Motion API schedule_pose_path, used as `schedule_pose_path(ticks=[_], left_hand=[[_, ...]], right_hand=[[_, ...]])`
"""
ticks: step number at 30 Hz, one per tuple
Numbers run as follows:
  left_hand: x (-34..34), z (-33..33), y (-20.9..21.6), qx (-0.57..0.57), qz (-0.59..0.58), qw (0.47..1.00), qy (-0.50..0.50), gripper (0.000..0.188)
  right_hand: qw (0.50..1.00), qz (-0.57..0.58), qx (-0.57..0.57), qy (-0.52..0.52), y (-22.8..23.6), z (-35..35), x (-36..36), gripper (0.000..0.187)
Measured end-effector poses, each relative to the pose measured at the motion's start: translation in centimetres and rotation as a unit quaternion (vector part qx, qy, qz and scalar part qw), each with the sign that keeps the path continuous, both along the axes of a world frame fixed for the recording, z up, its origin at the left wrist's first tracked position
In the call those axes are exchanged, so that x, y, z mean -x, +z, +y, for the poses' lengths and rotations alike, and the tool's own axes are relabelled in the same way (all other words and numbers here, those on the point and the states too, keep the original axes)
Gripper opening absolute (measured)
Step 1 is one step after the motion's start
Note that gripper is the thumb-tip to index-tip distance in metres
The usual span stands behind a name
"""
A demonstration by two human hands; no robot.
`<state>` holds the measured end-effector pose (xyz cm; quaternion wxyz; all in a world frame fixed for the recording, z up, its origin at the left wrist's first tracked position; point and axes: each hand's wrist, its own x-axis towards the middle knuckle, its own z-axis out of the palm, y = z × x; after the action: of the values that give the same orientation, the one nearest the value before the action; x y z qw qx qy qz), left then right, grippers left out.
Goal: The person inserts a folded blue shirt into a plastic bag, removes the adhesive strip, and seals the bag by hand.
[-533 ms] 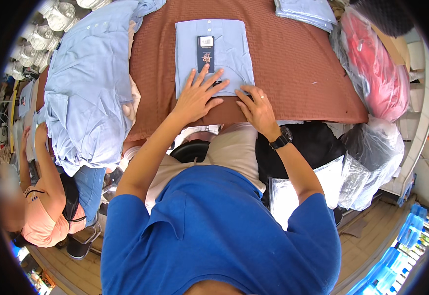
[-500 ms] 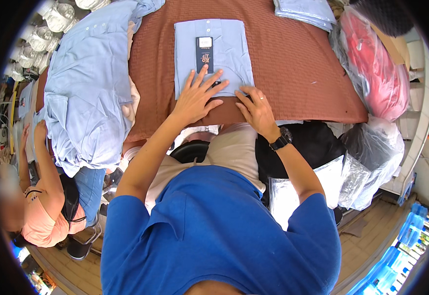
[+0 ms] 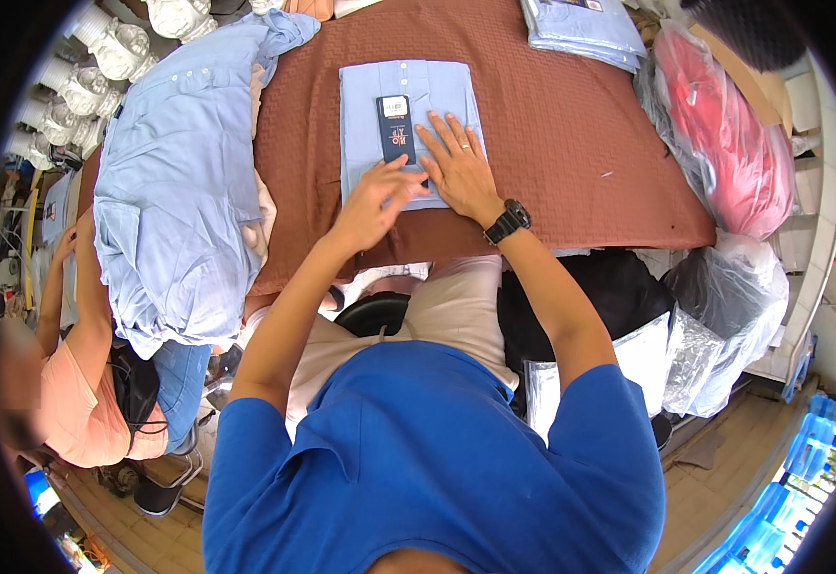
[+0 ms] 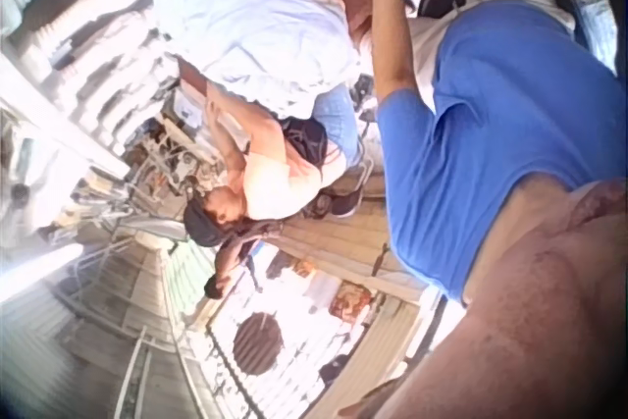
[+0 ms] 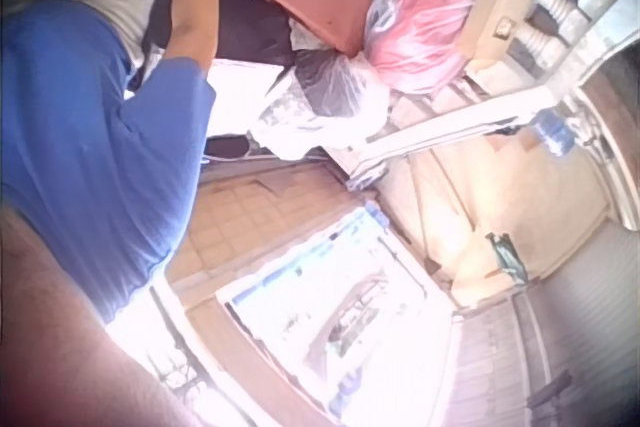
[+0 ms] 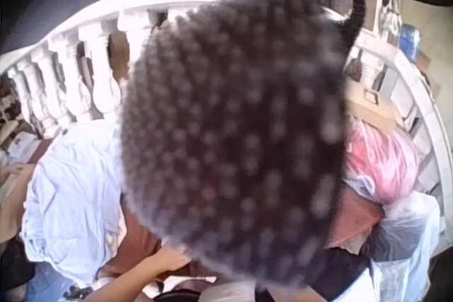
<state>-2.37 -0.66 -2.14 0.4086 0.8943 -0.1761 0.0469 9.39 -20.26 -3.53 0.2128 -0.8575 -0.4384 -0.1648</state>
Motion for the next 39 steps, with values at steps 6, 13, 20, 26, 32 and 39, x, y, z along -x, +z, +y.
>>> schedule_pose_path(ticks=[6,13,20,26,32,39], left_hand=[[-6.2,-0.3,2.5,-0.091,-0.178,0.953,0.227,0.043],[-7.6,-0.6,-2.2,-0.258,-0.142,0.924,0.244,0.052],[-7.4,-0.7,-1.5,-0.257,-0.138,0.925,0.245,0.051],[-7.5,-0.4,-2.1,-0.252,-0.145,0.926,0.240,0.052],[-7.7,-0.5,-2.2,-0.299,-0.124,0.916,0.236,0.054],[-8.2,0.4,-3.7,-0.314,-0.100,0.913,0.241,0.054]], right_hand=[[1.000,0.005,0.026,-0.017,0.0,-0.1,0.3,0.054],[0.999,0.042,0.002,-0.015,-0.2,-0.3,0.1,0.050],[0.994,0.069,-0.087,0.007,4.3,3.3,-7.1,0.047],[0.999,-0.013,0.023,-0.029,-0.6,6.9,-9.8,0.050],[0.999,0.013,0.032,-0.041,-1.1,6.8,-9.7,0.055],[0.989,0.064,-0.128,-0.031,5.5,0.1,-4.8,0.063]])
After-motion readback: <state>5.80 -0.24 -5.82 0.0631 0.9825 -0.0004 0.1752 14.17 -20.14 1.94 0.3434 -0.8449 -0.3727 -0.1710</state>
